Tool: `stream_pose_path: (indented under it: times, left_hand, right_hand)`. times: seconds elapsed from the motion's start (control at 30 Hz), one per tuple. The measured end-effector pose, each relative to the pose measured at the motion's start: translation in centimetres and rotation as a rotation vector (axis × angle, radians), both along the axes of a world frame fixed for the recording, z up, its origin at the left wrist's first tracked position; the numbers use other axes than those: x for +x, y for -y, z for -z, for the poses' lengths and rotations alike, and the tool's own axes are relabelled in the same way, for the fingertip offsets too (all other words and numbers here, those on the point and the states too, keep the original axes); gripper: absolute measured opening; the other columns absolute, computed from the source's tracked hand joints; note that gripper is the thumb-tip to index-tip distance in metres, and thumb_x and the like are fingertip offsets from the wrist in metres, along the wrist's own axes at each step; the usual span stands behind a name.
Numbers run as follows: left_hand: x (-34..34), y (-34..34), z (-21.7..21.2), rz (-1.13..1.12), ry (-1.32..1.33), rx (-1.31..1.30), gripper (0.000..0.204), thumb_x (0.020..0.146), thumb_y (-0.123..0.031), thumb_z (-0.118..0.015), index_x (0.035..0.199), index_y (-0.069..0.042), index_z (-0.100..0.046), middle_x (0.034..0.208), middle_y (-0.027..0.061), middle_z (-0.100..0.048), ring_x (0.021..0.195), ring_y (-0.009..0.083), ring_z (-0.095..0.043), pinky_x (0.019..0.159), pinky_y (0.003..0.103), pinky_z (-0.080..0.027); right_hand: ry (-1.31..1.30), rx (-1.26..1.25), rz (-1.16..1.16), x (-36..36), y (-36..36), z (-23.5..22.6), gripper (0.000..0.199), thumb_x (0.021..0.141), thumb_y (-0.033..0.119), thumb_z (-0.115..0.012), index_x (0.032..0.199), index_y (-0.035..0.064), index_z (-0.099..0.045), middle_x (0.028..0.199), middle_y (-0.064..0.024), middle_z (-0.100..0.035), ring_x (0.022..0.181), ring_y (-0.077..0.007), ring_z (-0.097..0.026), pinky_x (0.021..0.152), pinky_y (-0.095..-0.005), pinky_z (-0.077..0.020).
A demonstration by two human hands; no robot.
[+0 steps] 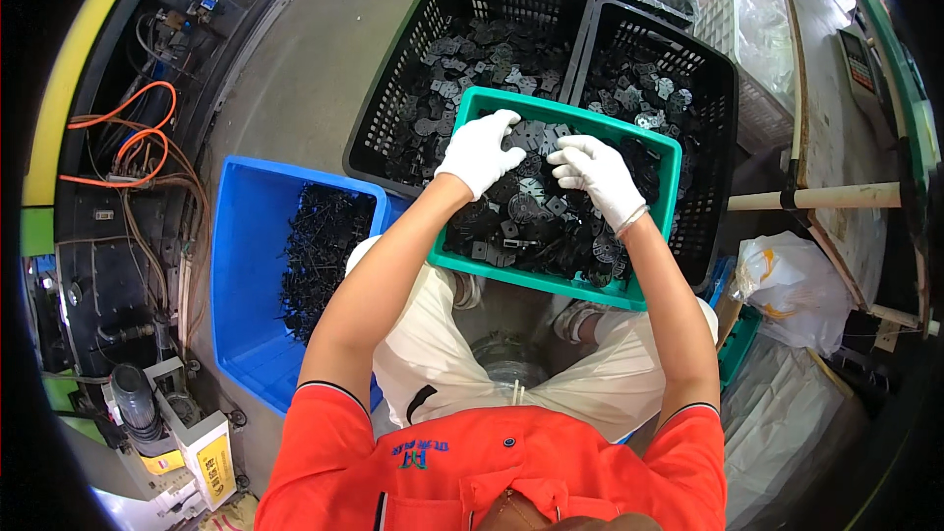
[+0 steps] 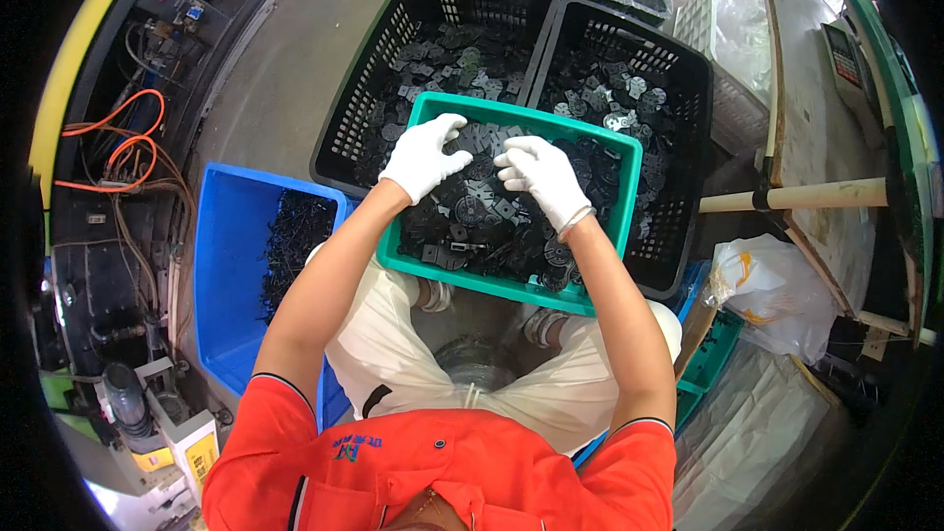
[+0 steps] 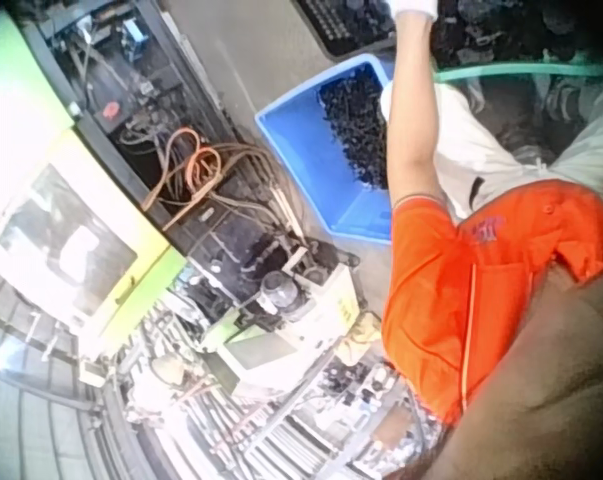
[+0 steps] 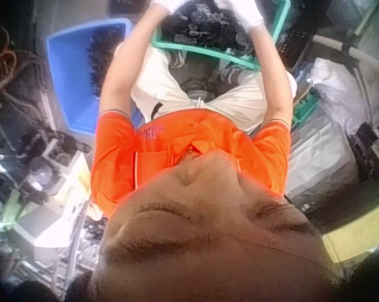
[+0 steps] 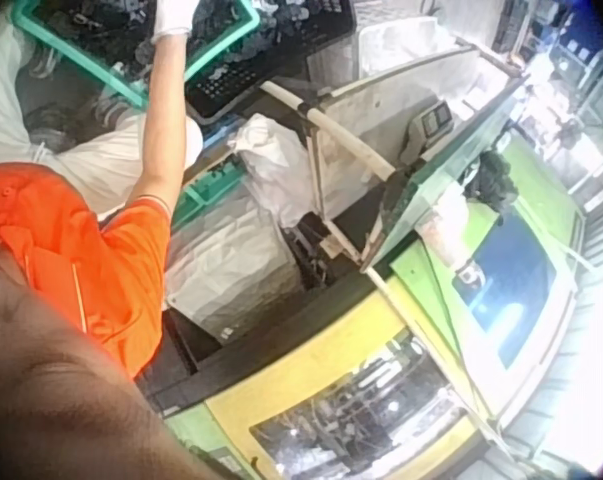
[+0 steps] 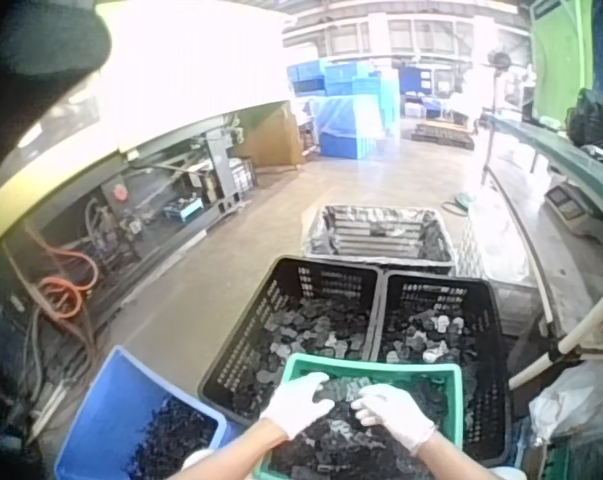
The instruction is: Sorting small black industrial plastic components from one container into another and organizing bins.
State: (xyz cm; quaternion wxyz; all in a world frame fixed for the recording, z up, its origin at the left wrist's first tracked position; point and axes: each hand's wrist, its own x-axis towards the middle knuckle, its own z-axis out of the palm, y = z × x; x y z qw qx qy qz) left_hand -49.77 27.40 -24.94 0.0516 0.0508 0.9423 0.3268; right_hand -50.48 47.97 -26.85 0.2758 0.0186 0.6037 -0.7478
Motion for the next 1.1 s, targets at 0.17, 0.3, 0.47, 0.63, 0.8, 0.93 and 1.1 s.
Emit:
stream_pose_path:
  times: [0.17, 0.3, 0.47, 0.63, 0.8, 0.93, 1.1]
  left_hand:
    - [0.3, -1.6, 0.8, 0.054, -0.063, 0.342, 0.046, 0.07, -0.014, -0.072, 0.11, -0.001, -0.054, 0.098, 0.0144, -0.063, 0.09, 0.0203, -0.061, 0.081, 0.03, -0.047]
    - [-0.7, -1.1, 0.1, -0.05, -0.075, 0.336, 0.038, 0.074, -0.017, -0.069, 0.106, -0.002, -0.056, 0.095, 0.0123, -0.064, 0.08, 0.019, -0.061, 0.073, 0.029, -0.048]
    - [-1.6, 0.7, 2.5, 0.022, -0.255, -0.239, 0.028, 0.076, -0.014, -0.06, 0.103, -0.006, -0.057, 0.097, 0.0146, -0.059, 0.093, 0.0312, -0.055, 0.08, 0.038, -0.045]
    - [-2.0, -0.5, 3.8, 0.108, -0.17, -0.459, 0.03, 0.077, -0.018, -0.06, 0.105, -0.009, -0.056, 0.09, 0.0121, -0.056, 0.089, 0.0289, -0.055, 0.077, 0.04, -0.046]
    - [-3.2, 0.6, 4.6, 0.147, -0.174, -0.479, 0.023, 0.078, -0.019, -0.06, 0.098, -0.009, -0.058, 0.089, 0.0119, -0.057, 0.086, 0.0293, -0.056, 0.074, 0.04, -0.047]
    - [-3.7, 1.2, 4.3, 0.1, -0.212, -0.32, 0.021, 0.079, -0.016, -0.058, 0.098, -0.006, -0.06, 0.082, 0.0127, -0.061, 0.076, 0.0291, -0.06, 0.07, 0.038, -0.048]
    - [-2.9, 0.7, -0.9, -0.185, 0.381, 0.646, 0.024, 0.087, -0.008, -0.048, 0.106, 0.003, -0.056, 0.078, 0.0064, -0.061, 0.071, 0.0084, -0.058, 0.061, 0.022, -0.048]
  right_hand:
    - [-0.007, 0.071, -0.055, 0.2, 1.5, -0.9, 0.02, 0.088, 0.02, -0.055, 0.093, 0.0012, -0.057, 0.077, -0.0038, -0.058, 0.061, -0.007, -0.051, 0.054, -0.0204, -0.0425]
    - [-0.016, 0.091, 0.056, -0.7, 0.4, -0.6, 0.019, 0.088, 0.022, -0.055, 0.087, 0.0032, -0.056, 0.072, -0.0015, -0.057, 0.057, -0.0055, -0.047, 0.051, -0.0198, -0.0405]
    - [0.004, 0.056, 0.139, -3.6, -0.1, -1.2, 0.021, 0.089, 0.026, -0.053, 0.087, 0.0049, -0.056, 0.071, -0.0021, -0.057, 0.055, -0.0058, -0.047, 0.051, -0.0193, -0.0412]
    - [0.108, -0.318, 0.092, -8.5, 2.2, -3.4, 0.032, 0.091, 0.026, -0.051, 0.107, -0.001, -0.05, 0.099, -0.0153, -0.06, 0.076, -0.0169, -0.058, 0.067, -0.0258, -0.0497]
    - [-0.032, -0.018, 0.148, -6.8, 1.1, -2.4, 0.03, 0.09, 0.026, -0.052, 0.106, 0.0011, -0.054, 0.095, -0.0105, -0.062, 0.075, -0.0129, -0.058, 0.069, -0.0258, -0.0491]
    - [0.006, 0.061, 0.084, -3.9, -0.5, -1.0, 0.027, 0.089, 0.024, -0.052, 0.1, 0.0003, -0.056, 0.089, -0.0086, -0.061, 0.07, -0.0118, -0.057, 0.063, -0.0241, -0.0487]
    - [-0.04, 0.087, 0.034, -1.6, -0.5, -1.4, 0.027, 0.089, 0.019, -0.049, 0.106, -0.002, -0.054, 0.094, -0.0096, -0.061, 0.074, -0.0119, -0.057, 0.067, -0.0242, -0.0489]
